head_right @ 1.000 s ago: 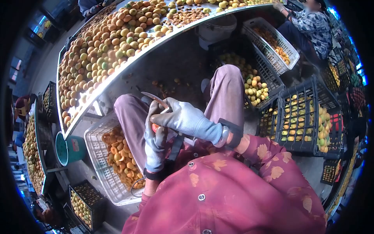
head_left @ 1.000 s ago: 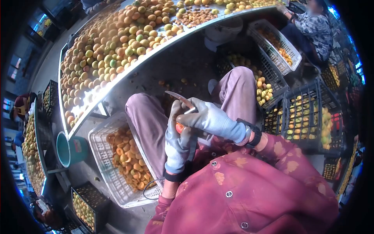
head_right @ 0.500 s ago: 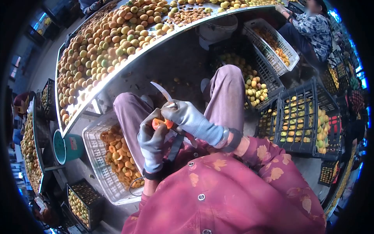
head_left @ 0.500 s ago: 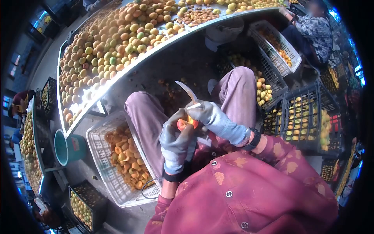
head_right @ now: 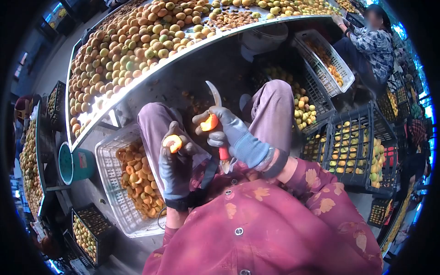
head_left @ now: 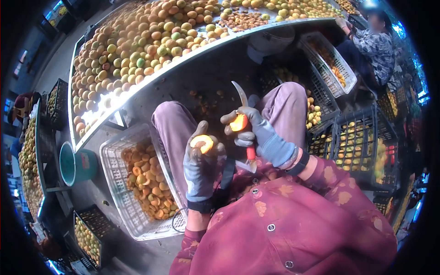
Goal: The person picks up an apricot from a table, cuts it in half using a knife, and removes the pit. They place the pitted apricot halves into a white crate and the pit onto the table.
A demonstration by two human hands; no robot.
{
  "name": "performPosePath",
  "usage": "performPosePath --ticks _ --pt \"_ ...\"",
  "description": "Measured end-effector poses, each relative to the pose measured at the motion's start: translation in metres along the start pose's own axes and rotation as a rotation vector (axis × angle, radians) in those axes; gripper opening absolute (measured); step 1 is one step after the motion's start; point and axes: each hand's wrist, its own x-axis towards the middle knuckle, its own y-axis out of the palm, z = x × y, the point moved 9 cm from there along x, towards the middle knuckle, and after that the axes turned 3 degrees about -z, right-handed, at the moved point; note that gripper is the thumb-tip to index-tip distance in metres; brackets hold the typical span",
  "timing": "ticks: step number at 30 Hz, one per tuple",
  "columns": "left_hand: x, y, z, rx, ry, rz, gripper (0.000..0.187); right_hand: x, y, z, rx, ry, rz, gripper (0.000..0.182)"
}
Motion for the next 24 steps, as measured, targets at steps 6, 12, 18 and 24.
performPosePath --ticks 6,12,18,24 --pt "0.0 -0.024 0.002 0.174 0.034 -0.078 0.06 -0.006 0.091 0.045 -0.643 -0.629 0.274 0.055" --pt "0.002 -0.057 0.001 0.101 0.015 -0.175 0.051 0.012 0.115 0.029 -0.505 -0.348 0.199 0.037" --pt "0.011 -0.066 0.004 0.168 0.008 -0.094 0.067 0.014 0.081 0.056 -0.648 -0.624 0.094 0.034" --pt "0.009 -0.073 0.011 0.29 -0.019 -0.117 0.062 0.013 0.066 0.037 -0.915 -0.645 -0.006 0.024"
